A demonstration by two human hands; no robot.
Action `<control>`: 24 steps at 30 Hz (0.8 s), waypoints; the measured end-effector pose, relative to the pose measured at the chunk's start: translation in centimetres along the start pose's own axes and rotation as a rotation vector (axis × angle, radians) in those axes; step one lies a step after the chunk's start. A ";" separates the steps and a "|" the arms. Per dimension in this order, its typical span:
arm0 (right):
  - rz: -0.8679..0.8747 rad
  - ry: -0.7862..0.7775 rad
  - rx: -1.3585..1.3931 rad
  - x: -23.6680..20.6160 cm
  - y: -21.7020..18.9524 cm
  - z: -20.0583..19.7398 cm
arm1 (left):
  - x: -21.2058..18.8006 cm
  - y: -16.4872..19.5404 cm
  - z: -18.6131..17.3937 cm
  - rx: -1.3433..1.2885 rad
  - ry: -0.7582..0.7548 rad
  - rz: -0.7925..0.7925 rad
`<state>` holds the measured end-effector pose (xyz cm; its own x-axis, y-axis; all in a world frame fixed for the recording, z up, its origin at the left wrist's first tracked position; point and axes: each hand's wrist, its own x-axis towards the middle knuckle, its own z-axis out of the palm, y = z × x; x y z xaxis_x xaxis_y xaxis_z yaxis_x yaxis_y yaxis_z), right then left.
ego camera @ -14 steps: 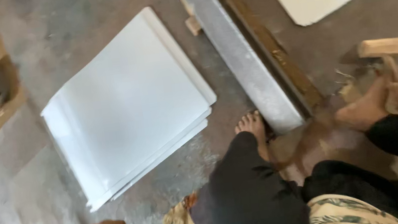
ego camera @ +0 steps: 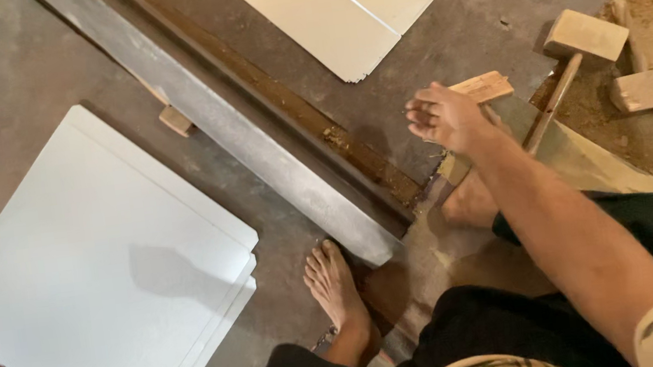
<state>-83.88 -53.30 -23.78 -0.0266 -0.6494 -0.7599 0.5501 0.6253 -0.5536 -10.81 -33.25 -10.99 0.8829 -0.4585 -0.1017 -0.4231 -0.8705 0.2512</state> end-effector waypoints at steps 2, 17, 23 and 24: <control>0.066 -0.017 0.128 2.4 0.9 2.8 | 0.3 6.7 2.8 -0.231 0.076 0.348; 0.064 0.081 0.584 9.8 1.8 12.8 | -8.7 21.2 18.9 -0.373 -0.505 0.544; 0.043 0.053 0.710 10.4 2.9 13.7 | -8.8 19.7 18.9 -0.349 -0.520 0.531; 0.048 0.070 0.738 10.6 3.2 13.8 | -8.9 19.5 18.9 -0.329 -0.525 0.515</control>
<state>-70.87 -64.19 -28.85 -0.0277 -0.5841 -0.8112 0.9693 0.1828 -0.1647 -30.81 -49.54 -23.41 0.3474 -0.8834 -0.3145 -0.5973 -0.4670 0.6520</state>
